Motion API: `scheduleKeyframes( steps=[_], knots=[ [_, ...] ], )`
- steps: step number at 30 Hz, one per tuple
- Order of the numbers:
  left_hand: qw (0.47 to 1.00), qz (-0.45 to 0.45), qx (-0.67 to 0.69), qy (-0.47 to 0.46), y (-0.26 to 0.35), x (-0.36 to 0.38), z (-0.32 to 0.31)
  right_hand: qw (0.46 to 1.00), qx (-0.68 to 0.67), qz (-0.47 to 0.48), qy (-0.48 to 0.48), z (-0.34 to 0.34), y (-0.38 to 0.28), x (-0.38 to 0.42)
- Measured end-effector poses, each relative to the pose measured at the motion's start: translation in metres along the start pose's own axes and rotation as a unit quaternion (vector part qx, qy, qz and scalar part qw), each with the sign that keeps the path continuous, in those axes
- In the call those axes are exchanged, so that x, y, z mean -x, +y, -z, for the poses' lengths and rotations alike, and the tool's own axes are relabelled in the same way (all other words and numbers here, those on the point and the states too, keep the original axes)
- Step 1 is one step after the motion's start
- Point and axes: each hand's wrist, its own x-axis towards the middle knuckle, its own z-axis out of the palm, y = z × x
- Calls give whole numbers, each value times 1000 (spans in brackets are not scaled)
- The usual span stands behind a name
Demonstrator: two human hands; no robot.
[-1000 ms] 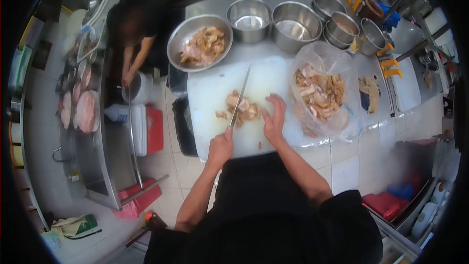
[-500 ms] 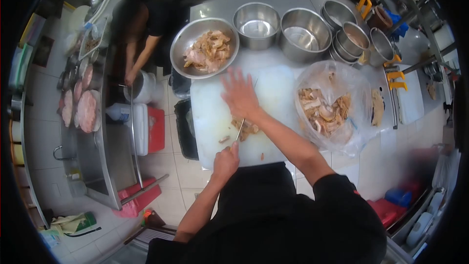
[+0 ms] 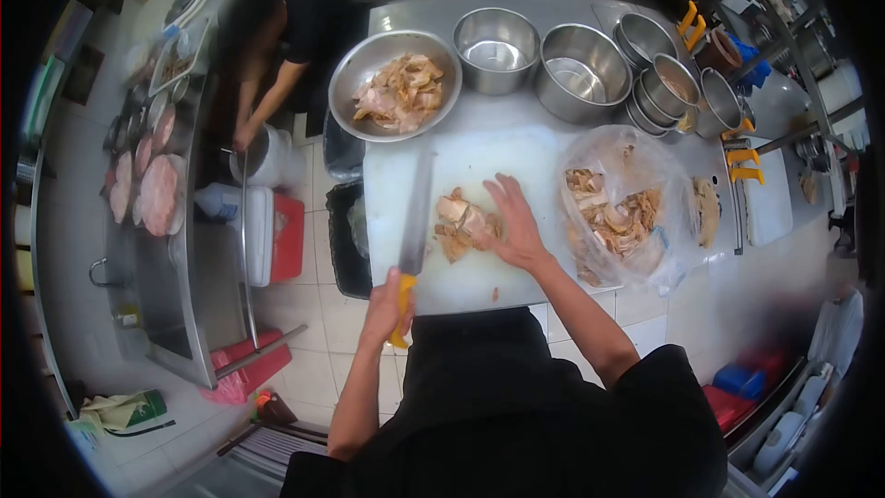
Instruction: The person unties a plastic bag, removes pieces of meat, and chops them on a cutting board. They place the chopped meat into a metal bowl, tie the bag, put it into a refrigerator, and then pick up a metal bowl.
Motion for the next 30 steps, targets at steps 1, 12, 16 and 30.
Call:
scheduleKeyframes(
  steps=[1, 12, 16, 30],
  knots=[
    [999, 6, 46, -21, -16, 9, 14, 1000, -1, 1, -4, -3, -4, 3],
    [975, 123, 165, -86, -92, 39, 1, 988, 101, 75, 85, -90, -53, -10],
    [967, 129, 181, -124, -73, 35, -16, 983, 108, 66, 133, -118, -48, -12],
    [978, 30, 175, -108, 56, 10, -1, 929, 7, 122, 349, -70, -80, -155]
  ],
)
